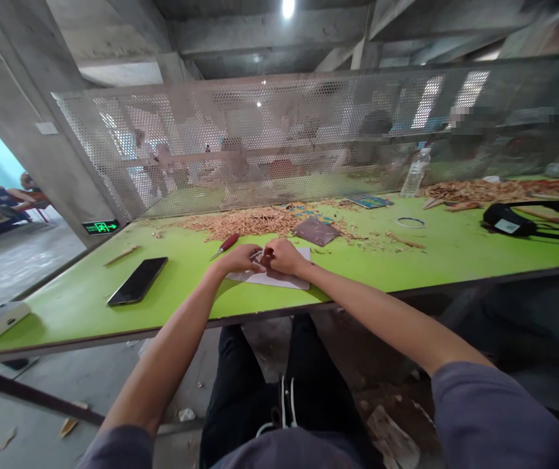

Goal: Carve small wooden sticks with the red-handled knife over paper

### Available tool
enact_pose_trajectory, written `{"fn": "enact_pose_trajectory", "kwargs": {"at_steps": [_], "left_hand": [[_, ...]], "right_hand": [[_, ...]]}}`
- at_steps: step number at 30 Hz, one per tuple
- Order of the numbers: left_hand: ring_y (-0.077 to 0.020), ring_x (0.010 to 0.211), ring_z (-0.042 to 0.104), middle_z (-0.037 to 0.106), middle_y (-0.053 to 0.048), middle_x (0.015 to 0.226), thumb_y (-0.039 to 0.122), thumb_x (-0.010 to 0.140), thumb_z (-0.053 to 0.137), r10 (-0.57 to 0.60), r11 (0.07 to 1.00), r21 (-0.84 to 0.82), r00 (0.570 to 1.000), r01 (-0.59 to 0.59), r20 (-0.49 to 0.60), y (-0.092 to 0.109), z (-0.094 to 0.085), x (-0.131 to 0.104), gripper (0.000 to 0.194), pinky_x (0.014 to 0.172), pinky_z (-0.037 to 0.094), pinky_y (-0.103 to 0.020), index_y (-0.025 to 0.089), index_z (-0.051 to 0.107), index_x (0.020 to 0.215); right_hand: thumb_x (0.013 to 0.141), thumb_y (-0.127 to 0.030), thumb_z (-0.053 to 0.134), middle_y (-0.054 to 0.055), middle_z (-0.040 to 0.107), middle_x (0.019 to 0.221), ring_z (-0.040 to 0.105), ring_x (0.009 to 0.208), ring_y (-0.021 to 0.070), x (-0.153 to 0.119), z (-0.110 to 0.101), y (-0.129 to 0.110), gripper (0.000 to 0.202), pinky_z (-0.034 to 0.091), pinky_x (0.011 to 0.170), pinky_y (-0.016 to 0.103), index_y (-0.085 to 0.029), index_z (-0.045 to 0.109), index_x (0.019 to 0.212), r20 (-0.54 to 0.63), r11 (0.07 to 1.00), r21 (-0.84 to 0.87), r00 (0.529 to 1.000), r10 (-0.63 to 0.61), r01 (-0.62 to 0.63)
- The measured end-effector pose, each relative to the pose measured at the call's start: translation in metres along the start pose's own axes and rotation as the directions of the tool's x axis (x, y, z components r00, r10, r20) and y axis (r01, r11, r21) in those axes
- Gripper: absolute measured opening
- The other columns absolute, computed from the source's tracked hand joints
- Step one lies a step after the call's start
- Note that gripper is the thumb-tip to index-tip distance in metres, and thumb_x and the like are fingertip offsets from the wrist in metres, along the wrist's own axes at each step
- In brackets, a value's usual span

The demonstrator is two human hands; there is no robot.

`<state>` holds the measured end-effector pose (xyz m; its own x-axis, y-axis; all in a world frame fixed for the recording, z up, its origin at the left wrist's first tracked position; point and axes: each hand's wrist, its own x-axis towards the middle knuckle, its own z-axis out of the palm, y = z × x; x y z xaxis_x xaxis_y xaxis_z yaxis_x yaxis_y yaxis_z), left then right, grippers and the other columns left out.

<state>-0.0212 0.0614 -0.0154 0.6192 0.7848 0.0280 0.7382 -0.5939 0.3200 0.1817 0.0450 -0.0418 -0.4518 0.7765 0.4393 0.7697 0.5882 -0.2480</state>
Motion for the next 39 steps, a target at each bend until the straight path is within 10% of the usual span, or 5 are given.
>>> {"fn": "enact_pose_trajectory", "kwargs": {"at_steps": [39], "left_hand": [[-0.0312,0.106,0.065,0.071,-0.011,0.116,0.056,0.075,0.075,-0.008,0.999,0.035,1.000,0.008,0.013,0.0024,-0.0003,-0.0002,0.062,0.087,0.047,-0.034,0.014,0.066,0.119]], "right_hand": [[0.084,-0.020,0.066,0.010,0.075,0.093,0.065,0.085,0.0205,0.0001,0.0039,0.0037,0.013,0.041,0.074,0.026,-0.013,0.076,0.090,0.030,1.000,0.012,0.999,0.023,-0.023]]}}
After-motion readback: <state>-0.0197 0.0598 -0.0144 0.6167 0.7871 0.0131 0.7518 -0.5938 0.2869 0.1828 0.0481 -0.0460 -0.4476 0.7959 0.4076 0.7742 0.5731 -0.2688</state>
